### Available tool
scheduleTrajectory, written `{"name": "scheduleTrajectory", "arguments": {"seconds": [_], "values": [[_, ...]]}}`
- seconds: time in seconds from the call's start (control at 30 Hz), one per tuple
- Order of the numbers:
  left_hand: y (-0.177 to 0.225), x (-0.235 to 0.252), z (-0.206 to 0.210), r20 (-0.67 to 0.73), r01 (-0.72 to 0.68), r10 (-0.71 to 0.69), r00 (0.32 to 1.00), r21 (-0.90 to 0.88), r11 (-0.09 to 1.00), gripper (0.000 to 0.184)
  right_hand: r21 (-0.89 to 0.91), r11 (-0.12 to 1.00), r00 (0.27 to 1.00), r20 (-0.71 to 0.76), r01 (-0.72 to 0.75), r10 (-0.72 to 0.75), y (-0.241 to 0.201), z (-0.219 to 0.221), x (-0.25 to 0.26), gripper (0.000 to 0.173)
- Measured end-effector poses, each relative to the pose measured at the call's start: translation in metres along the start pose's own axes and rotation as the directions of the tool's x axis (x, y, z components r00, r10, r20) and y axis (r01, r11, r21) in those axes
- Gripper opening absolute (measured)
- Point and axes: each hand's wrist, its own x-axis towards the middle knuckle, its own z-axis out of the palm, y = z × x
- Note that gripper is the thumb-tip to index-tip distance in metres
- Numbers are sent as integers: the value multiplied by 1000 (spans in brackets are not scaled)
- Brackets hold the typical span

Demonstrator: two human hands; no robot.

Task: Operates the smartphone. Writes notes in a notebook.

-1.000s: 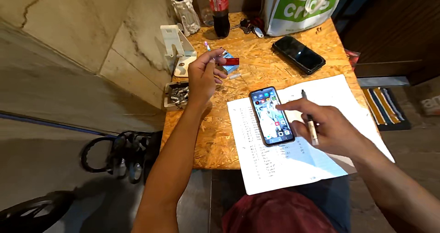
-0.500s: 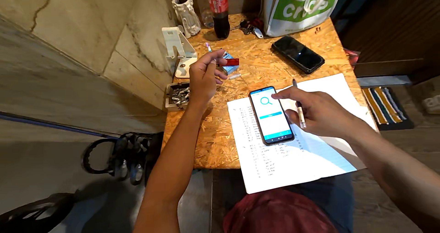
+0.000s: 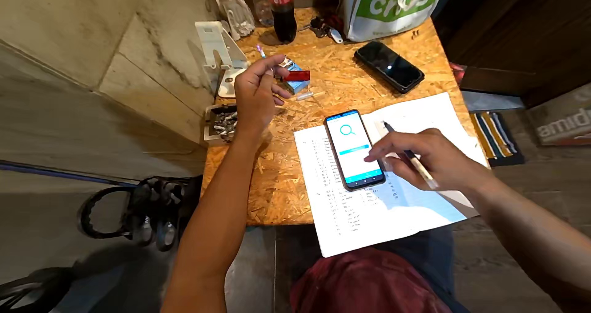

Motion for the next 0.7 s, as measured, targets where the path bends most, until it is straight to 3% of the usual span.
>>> {"name": "scheduleTrajectory", "arguments": {"seconds": [0.1, 0.27, 0.4, 0.7], "values": [[-1, -1, 1, 5, 9, -9, 1000, 3, 1000, 39, 57, 998, 1000, -9, -1, 1, -4, 2, -21, 26], [-2, -1, 4, 6, 14, -14, 1000, 4, 1000, 39, -17, 1000, 999, -49, -7, 6, -3, 4, -30, 28], [-3, -2, 4, 1, 13, -13, 1000, 0, 1000, 39, -79, 997, 989, -151, -4, -8, -4, -14, -8, 31], [-2, -1, 3, -33, 31, -31, 999, 8, 999, 40, -83, 995, 994, -103, -51, 42, 30, 3, 40, 39]]}}
